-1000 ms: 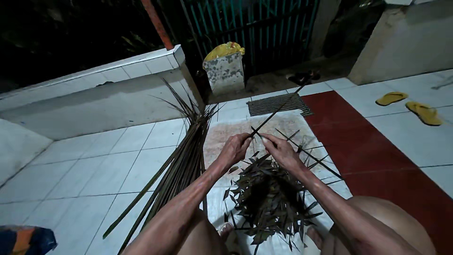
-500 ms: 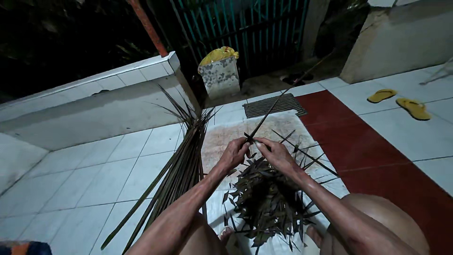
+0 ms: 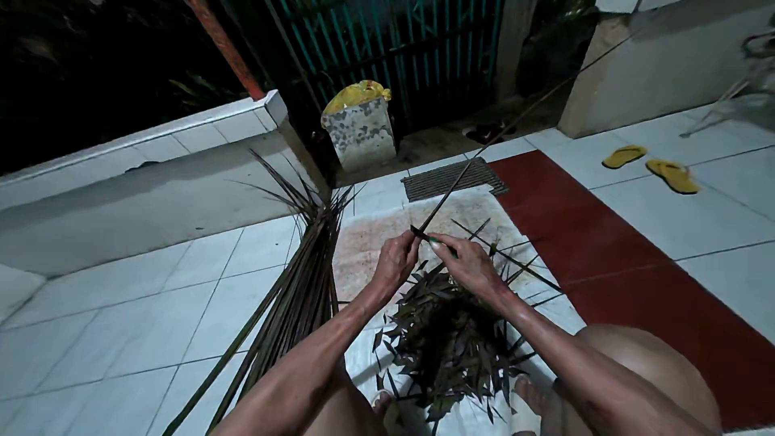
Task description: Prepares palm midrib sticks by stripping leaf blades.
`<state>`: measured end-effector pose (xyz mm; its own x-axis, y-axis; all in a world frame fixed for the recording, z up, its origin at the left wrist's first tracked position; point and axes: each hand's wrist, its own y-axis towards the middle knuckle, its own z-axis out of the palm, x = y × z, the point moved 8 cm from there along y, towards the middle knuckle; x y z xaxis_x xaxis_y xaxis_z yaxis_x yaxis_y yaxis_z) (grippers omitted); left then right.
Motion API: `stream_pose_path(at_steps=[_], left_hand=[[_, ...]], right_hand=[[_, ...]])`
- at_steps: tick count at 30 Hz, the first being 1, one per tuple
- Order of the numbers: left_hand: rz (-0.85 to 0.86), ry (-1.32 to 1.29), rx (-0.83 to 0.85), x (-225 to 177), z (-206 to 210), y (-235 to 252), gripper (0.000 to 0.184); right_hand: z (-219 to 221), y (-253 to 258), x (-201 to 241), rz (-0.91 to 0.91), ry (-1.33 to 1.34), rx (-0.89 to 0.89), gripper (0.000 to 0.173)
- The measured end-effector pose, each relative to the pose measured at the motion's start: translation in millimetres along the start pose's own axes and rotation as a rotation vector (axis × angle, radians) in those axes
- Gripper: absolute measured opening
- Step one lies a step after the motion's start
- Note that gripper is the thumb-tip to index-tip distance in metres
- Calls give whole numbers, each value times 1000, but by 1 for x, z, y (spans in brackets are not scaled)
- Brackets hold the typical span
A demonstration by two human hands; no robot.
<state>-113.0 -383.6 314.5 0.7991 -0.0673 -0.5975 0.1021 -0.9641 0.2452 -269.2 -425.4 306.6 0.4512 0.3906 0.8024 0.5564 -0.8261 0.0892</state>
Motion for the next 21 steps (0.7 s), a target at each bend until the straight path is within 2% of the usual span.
stream_pose_path(at_steps=[8, 21], left_hand=[[2, 121, -12, -7, 6, 2, 32], [3, 159, -23, -26, 5, 1, 27]], right_hand=[[-5, -1, 1, 77, -40, -32, 39], [-9, -2, 4, 143, 6, -82, 37]])
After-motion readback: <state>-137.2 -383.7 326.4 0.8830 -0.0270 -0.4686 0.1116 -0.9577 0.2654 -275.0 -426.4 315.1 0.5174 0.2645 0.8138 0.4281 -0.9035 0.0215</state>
